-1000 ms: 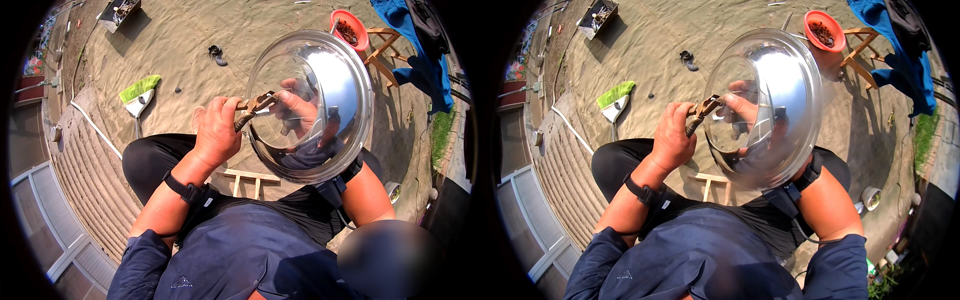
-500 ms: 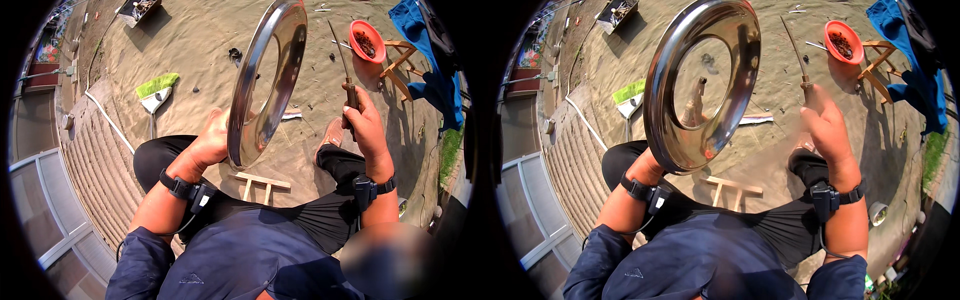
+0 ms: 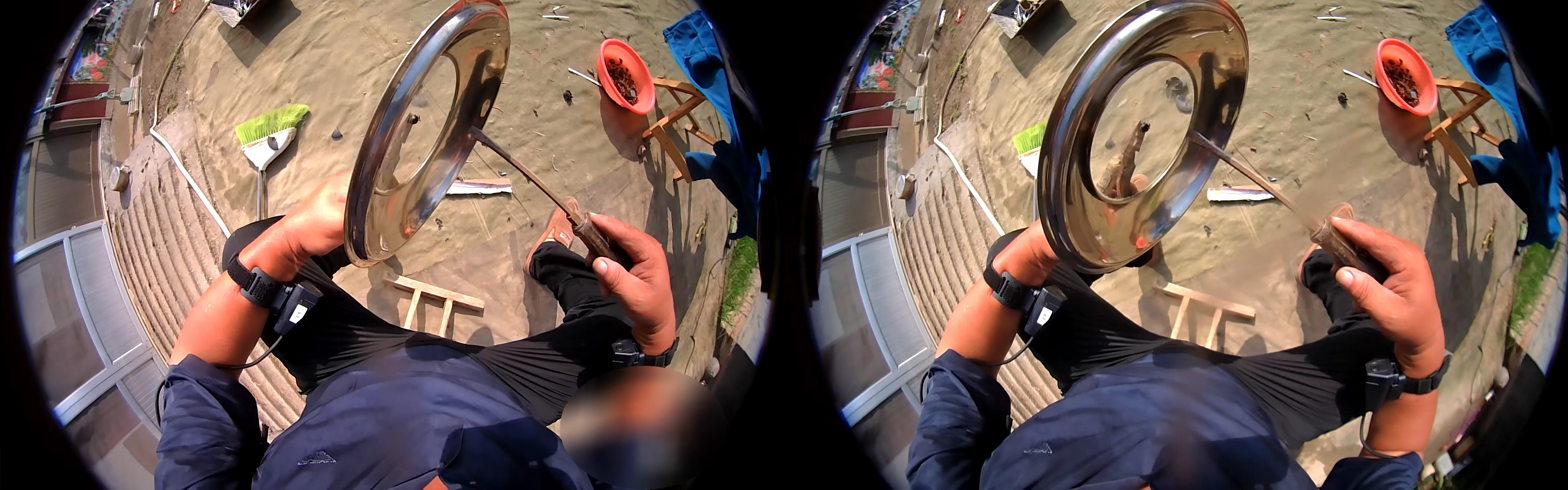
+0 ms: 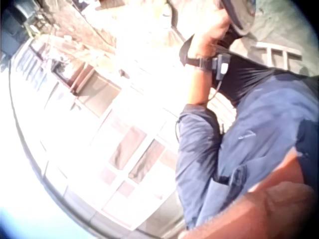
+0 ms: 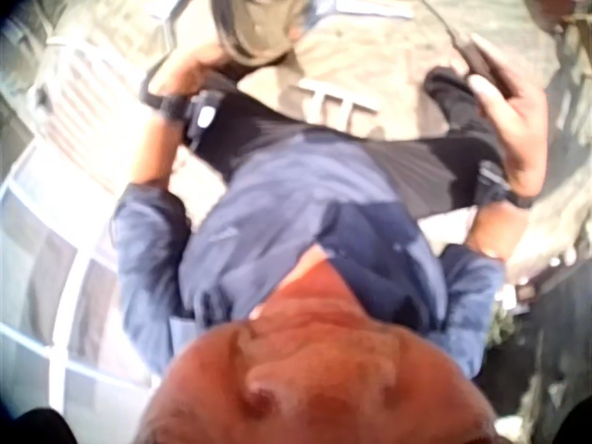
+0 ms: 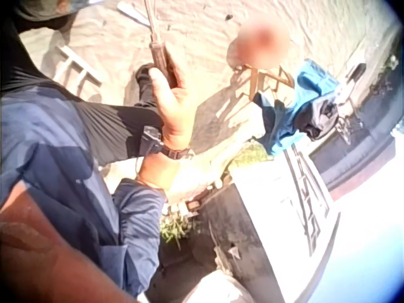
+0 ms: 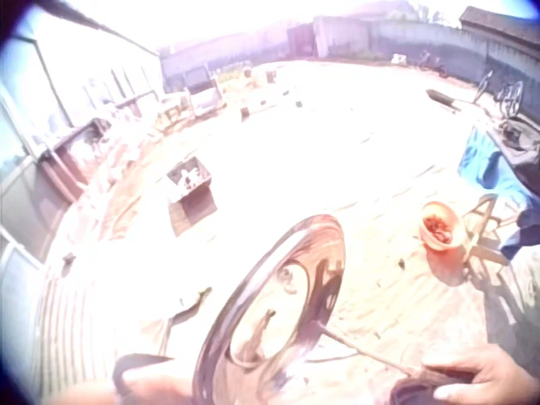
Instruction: The person repairs a metal pot lid by first using pliers to tighten or adjust the handle attachment on a transparent lid and then using an angle grinder to smooth the edges of a metal basin.
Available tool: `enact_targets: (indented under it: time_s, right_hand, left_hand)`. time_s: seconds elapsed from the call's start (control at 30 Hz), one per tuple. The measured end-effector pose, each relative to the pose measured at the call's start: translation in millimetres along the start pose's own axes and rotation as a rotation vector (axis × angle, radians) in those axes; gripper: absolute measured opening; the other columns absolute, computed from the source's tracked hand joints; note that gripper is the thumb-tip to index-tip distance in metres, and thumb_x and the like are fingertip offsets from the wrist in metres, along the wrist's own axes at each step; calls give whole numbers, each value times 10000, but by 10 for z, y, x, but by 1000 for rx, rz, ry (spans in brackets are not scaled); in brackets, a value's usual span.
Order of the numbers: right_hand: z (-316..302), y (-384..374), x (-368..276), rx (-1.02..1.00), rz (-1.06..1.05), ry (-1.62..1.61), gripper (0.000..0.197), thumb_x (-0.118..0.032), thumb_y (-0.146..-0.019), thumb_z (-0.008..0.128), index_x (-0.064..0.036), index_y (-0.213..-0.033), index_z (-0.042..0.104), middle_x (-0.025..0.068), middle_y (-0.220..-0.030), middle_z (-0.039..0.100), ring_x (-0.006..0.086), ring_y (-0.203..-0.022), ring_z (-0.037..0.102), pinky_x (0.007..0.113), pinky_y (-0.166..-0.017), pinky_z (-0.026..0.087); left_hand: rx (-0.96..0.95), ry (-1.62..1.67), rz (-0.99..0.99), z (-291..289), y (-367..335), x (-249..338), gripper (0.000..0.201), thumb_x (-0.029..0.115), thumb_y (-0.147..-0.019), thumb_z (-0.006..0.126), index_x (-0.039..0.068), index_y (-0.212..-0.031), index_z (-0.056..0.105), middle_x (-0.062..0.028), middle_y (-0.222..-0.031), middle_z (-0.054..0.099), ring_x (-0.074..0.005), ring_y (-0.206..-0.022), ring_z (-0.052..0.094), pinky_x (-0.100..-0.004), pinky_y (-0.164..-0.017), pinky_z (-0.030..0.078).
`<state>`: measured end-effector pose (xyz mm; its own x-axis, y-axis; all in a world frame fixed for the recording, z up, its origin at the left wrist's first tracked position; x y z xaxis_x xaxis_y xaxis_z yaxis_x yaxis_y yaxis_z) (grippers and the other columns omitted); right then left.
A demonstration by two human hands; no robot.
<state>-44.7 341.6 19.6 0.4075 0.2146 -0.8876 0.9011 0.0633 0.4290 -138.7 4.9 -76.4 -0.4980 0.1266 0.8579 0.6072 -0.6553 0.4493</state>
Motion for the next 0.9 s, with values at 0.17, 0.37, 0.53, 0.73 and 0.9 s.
enact_targets:
  time_s: [0.17,0.37,0.53,0.73,0.9]
  right_hand:
    - [325,-173,-86,-15,-311,273,417,-52,-838,708,6,-1247,648,118,-926,673,178,-807,617,284,-757,486]
    - [311,-211,10,24,-283,267,417,-61,-832,701,-11,-1243,656,95,-838,632,179,-736,574,293,-705,467]
    - [313,-255,12,0,-266,289,411,-67,-827,692,-9,-1233,661,105,-854,652,195,-748,599,302,-714,478]
    - [299,-245,18,-10,-266,287,401,-78,-825,694,-7,-1219,668,114,-858,662,211,-749,605,311,-715,483]
    - [305,-266,37,-7,-238,280,407,-77,-820,694,-8,-1220,669,113,-851,666,212,-751,609,315,-714,485]
  left_hand:
    - [-77,-139,-4,3,-31,-158,420,194,-848,786,37,-1186,592,-9,-1043,623,-106,-956,585,-291,-844,505]
    - [-173,-309,37,74,-92,-239,446,192,-861,785,65,-1215,545,10,-1035,584,-89,-968,557,-281,-861,489]
    - [-100,-104,-77,14,-86,-416,477,206,-824,809,58,-1207,568,1,-1032,590,-102,-987,541,-294,-880,477]
    - [-59,-132,-9,17,-70,-352,501,235,-715,876,14,-1112,665,-47,-1036,647,-149,-981,550,-322,-883,470]
    - [-38,77,-193,-76,-72,-571,509,236,-710,878,13,-1114,664,-47,-1038,649,-149,-976,553,-322,-887,468]
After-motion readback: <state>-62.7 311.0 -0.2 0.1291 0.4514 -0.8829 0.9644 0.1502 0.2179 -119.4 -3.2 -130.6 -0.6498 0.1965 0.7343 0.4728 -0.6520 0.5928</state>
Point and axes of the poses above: each hand's wrist, its own y-axis away from the middle knuckle, its own z-axis out of the palm, x = y × z, the point moved 8 cm from there along -y, towards the middle knuckle
